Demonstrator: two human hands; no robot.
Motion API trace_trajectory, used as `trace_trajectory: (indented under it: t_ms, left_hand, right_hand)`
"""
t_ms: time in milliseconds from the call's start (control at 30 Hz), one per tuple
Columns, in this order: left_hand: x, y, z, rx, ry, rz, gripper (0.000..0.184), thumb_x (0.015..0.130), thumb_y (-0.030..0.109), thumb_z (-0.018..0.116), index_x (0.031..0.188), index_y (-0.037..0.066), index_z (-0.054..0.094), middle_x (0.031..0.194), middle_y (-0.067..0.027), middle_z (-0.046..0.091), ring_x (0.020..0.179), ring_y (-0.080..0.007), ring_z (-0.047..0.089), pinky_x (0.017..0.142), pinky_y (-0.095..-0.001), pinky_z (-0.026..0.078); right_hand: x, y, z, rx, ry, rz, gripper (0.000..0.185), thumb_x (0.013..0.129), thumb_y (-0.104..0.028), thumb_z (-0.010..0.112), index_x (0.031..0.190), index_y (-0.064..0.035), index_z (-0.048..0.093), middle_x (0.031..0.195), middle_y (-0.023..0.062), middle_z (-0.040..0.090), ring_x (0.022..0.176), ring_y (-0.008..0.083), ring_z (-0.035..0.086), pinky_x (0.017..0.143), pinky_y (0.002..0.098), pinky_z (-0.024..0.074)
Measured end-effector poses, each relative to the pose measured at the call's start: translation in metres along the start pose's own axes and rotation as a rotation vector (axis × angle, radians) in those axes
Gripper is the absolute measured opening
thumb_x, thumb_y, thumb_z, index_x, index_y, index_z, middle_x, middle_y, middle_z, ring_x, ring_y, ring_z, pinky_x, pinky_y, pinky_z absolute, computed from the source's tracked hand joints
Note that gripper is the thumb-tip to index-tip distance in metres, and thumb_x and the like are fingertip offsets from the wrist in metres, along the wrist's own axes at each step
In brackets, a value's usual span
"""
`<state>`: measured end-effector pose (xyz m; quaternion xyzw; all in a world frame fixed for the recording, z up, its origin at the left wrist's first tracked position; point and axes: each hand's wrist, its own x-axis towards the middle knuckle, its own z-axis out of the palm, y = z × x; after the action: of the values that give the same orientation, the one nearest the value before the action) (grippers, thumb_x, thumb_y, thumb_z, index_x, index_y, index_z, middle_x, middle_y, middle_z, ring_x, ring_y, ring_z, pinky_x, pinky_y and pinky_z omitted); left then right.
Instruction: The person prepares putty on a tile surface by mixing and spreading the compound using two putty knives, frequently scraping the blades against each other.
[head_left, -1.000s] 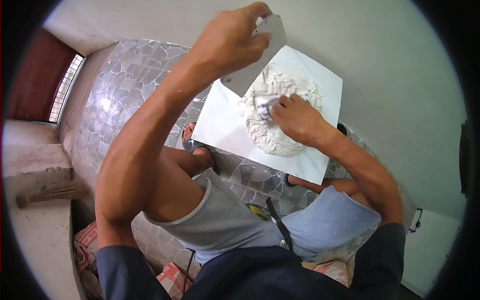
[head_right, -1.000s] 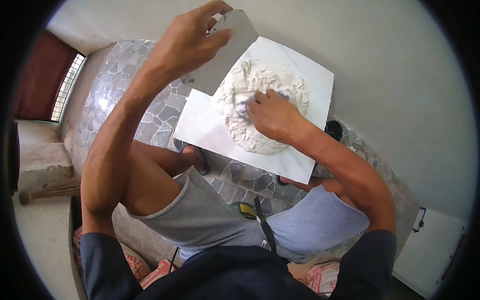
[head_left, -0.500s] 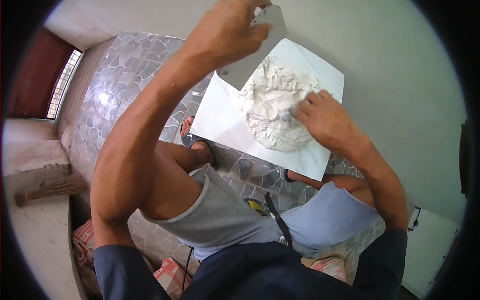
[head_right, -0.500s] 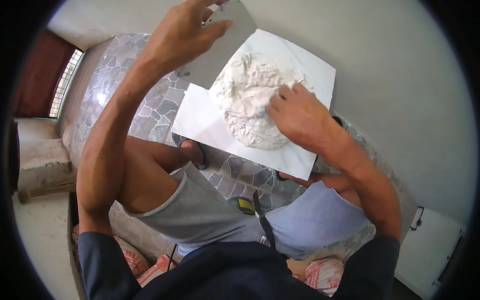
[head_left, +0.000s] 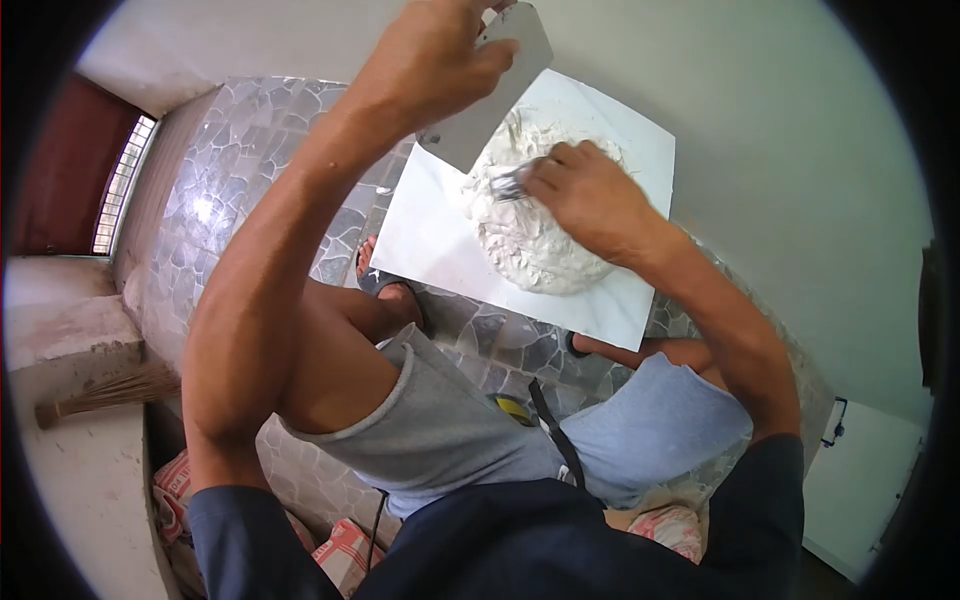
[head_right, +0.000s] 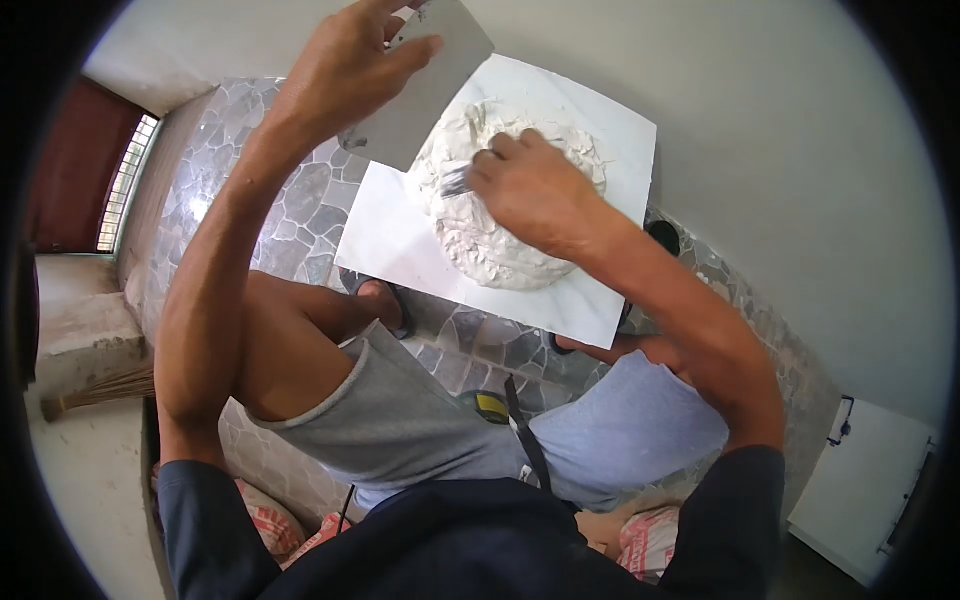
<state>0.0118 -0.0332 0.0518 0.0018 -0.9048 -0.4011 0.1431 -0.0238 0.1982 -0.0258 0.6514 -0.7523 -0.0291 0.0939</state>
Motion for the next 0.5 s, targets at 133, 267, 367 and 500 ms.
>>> trace_trajectory:
  t_ms: [133,267,367,500]
  left_hand:
    - [-0.008,0.016,-0.011,-0.010,-0.064,-0.060,0.038,0.094,0.012,0.065,0.128,-0.004,0.059,0.080,-0.0266,0.071,0.072,-0.0338,0.071,0.064,-0.0433,0.056]
    - [-0.005,-0.001,-0.013,0.008,0.000,-0.004,0.039,0.094,0.011,0.064,0.130,-0.004,0.058,0.083,-0.0274,0.071,0.075,-0.0350,0.072,0.065,-0.0436,0.057]
    - [0.000,-0.014,-0.003,0.007,0.057,0.027,0.038,0.095,0.011,0.064,0.129,-0.003,0.058,0.088,-0.0287,0.072,0.079,-0.0368,0.073,0.067,-0.0432,0.058]
    - [-0.002,0.000,-0.012,-0.010,-0.009,-0.019,0.038,0.095,0.011,0.064,0.129,-0.004,0.058,0.096,-0.0314,0.072,0.084,-0.0392,0.073,0.070,-0.0436,0.059]
  right_hand:
    - [-0.008,-0.009,0.033,0.010,-0.207,-0.057,0.028,0.090,-0.010,0.055,0.114,-0.0015,0.065,0.106,0.0084,0.067,0.108,0.0252,0.060,0.093,0.0397,0.0467]
    - [-0.017,0.002,-0.017,0.015,-0.403,-0.082,0.028,0.090,-0.012,0.055,0.113,-0.0011,0.066,0.105,0.0072,0.066,0.108,0.0248,0.060,0.092,0.0385,0.0460]
    - [0.004,-0.002,-0.016,-0.033,-0.232,-0.028,0.028,0.089,-0.011,0.057,0.113,-0.0006,0.066,0.104,0.0078,0.066,0.107,0.0254,0.060,0.091,0.0385,0.0463]
    - [0.008,-0.009,0.027,-0.022,-0.202,-0.060,0.029,0.088,-0.010,0.058,0.113,0.0009,0.066,0.103,0.0086,0.066,0.105,0.0257,0.060,0.090,0.0374,0.0468]
